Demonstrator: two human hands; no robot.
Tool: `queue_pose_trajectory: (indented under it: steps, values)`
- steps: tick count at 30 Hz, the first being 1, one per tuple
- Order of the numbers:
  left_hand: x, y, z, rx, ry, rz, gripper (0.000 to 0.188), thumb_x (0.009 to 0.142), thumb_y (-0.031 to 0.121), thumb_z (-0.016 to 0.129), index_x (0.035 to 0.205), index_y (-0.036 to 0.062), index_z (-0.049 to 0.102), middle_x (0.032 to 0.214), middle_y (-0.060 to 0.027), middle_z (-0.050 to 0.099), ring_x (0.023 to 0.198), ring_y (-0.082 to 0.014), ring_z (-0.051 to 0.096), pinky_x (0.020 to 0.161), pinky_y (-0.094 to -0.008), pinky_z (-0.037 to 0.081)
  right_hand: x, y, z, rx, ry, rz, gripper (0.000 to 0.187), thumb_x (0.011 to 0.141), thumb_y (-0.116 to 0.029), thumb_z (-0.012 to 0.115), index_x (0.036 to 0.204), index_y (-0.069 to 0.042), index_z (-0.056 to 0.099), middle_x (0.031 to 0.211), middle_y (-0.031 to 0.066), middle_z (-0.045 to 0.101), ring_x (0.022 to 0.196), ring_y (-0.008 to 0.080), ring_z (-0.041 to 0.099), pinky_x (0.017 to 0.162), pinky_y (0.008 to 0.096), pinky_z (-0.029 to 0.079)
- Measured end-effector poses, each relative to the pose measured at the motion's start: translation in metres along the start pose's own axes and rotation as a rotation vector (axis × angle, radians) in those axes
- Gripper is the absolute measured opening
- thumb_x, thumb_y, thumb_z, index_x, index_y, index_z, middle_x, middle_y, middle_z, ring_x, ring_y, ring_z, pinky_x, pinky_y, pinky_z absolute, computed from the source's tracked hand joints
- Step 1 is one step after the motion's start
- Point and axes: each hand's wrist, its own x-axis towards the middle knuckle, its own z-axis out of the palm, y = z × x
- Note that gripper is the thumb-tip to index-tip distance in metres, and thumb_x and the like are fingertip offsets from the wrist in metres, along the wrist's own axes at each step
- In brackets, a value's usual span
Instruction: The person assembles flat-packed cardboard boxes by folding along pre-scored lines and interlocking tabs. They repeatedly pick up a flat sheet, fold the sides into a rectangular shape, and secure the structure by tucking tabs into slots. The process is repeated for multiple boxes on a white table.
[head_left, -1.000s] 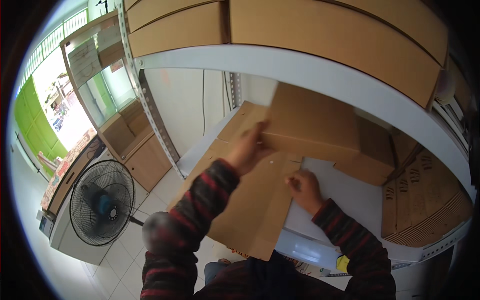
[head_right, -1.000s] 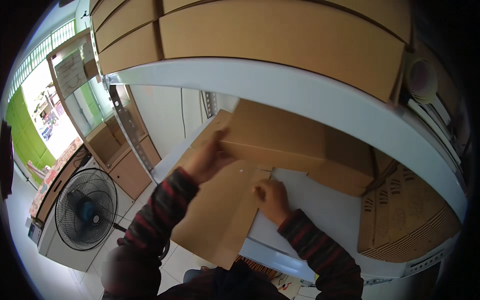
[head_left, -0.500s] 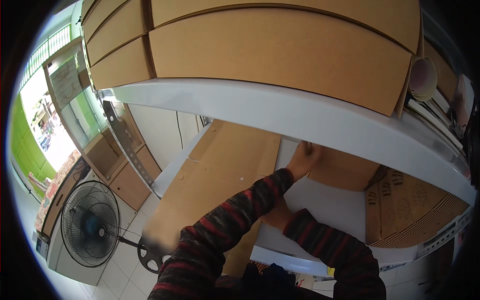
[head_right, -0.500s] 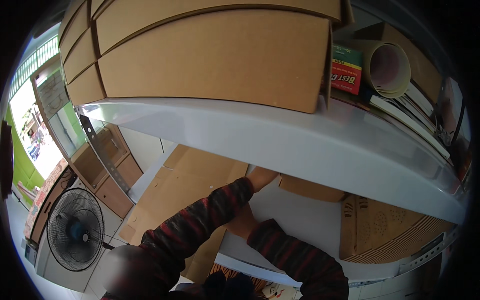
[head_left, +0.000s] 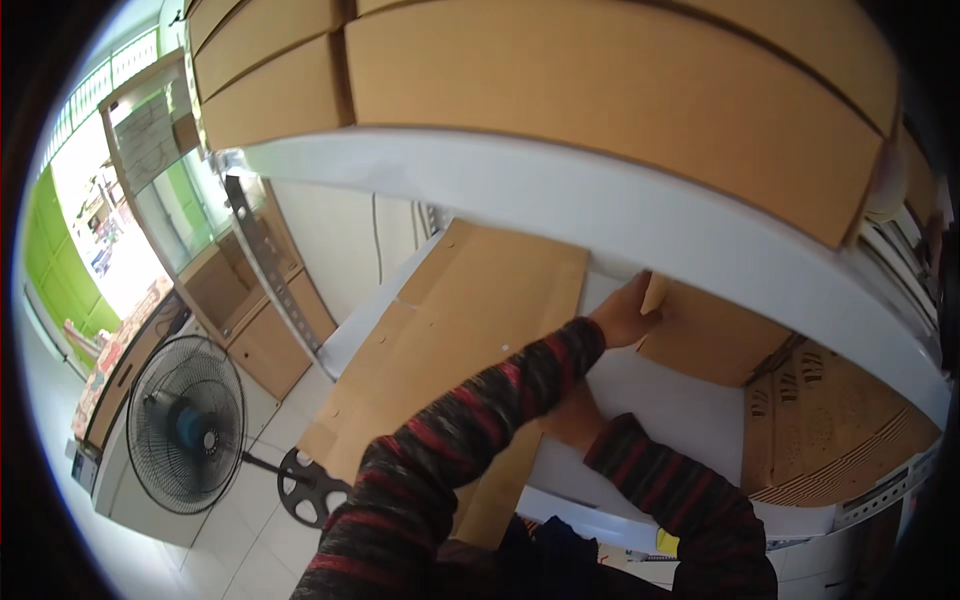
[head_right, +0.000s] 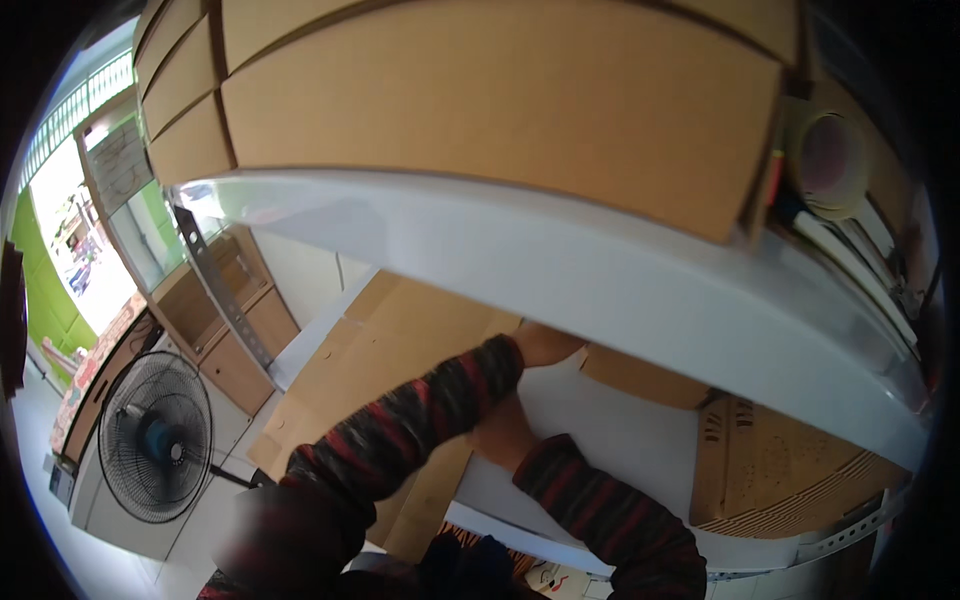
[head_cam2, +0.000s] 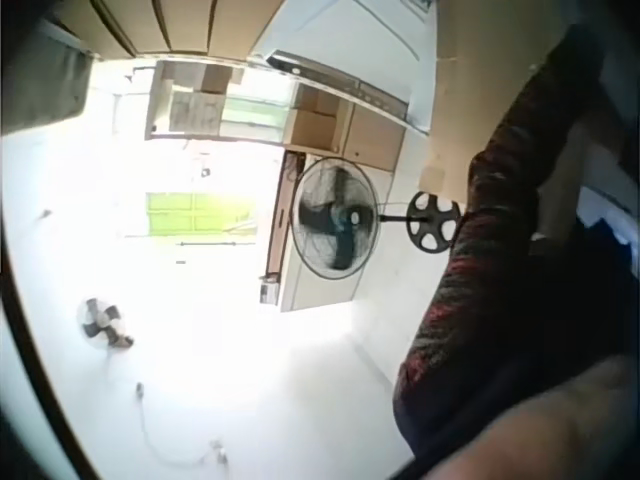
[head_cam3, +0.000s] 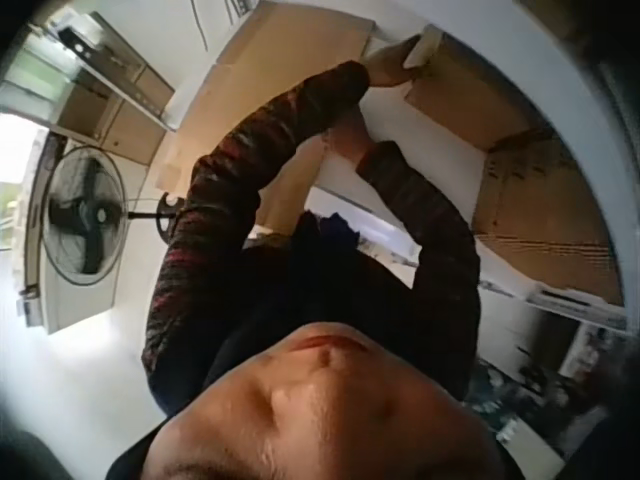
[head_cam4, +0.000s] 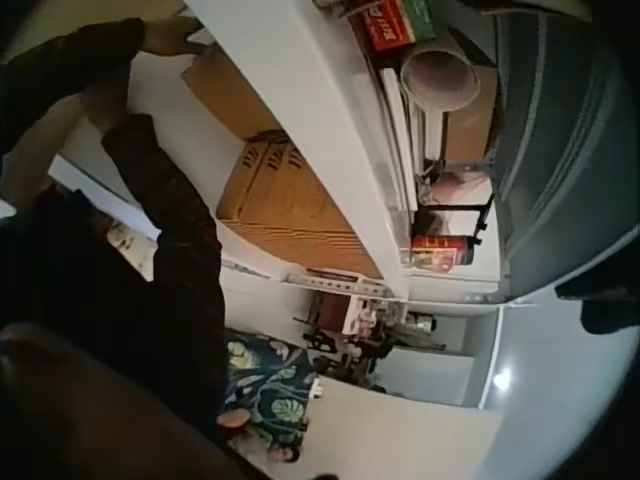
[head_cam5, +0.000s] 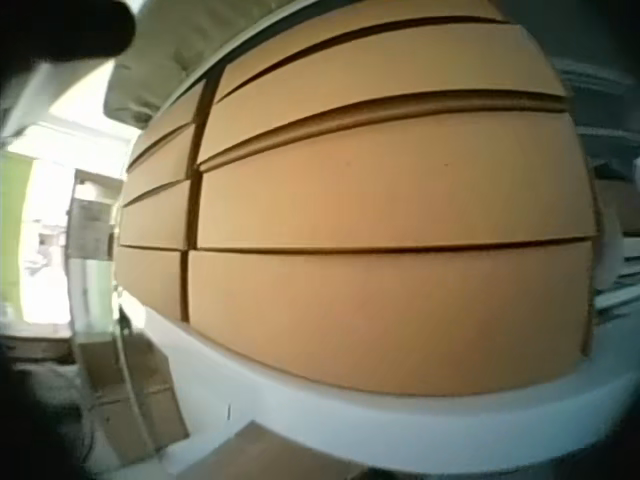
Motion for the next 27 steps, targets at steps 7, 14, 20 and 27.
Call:
queue_pose_trajectory:
  steps: [7, 14, 20, 27]
  values:
    - [-0.097, 0.026, -0.113, 0.184, -0.147, -0.144, 0.051, 0.091, 0.030, 0.063, 0.132, 0.0014, 0.051, 0.127, -0.0220, 0.058, 0.120, -0.0346, 0.054, 0.104, -0.0398, 0.040, 0.010, -0.012, -0.009, -0.021, 0.113, 0.046, 0.018, 0.083, -0.018, 0.065, 0.095, -0.006, 0.060, 0.099, 0.0140, 0.059, 0.100, 0.0342, 0.054, 0.087, 0.0475, 0.039]
    - [-0.270, 0.034, -0.180, 0.589, -0.042, -0.363, 0.051, 0.085, 0.022, 0.070, 0.128, 0.0002, 0.053, 0.128, -0.0230, 0.057, 0.122, -0.0359, 0.052, 0.105, -0.0410, 0.041, 0.015, -0.015, -0.010, 0.041, 0.084, 0.119, 0.015, 0.083, -0.015, 0.066, 0.094, -0.005, 0.062, 0.097, 0.0110, 0.062, 0.099, 0.0322, 0.056, 0.088, 0.0429, 0.040]
    - [-0.389, 0.043, -0.189, 0.774, 0.424, -0.845, 0.049, 0.082, 0.017, 0.071, 0.124, -0.0050, 0.055, 0.118, -0.0228, 0.063, 0.110, -0.0369, 0.061, 0.094, -0.0404, 0.048, 0.015, -0.014, -0.010, 0.106, 0.099, 0.157, 0.013, 0.082, -0.009, 0.066, 0.094, -0.004, 0.062, 0.099, 0.0106, 0.063, 0.098, 0.0315, 0.057, 0.088, 0.0412, 0.043]
    - [-0.401, 0.062, -0.178, 0.523, 0.642, -0.793, 0.042, 0.080, 0.014, 0.072, 0.119, 0.0009, 0.063, 0.113, -0.0193, 0.065, 0.103, -0.0353, 0.063, 0.090, -0.0391, 0.049, 0.012, -0.014, -0.010, 0.200, 0.119, 0.194, 0.010, 0.082, -0.005, 0.067, 0.090, -0.002, 0.061, 0.095, 0.0108, 0.064, 0.096, 0.0305, 0.059, 0.086, 0.0396, 0.046]
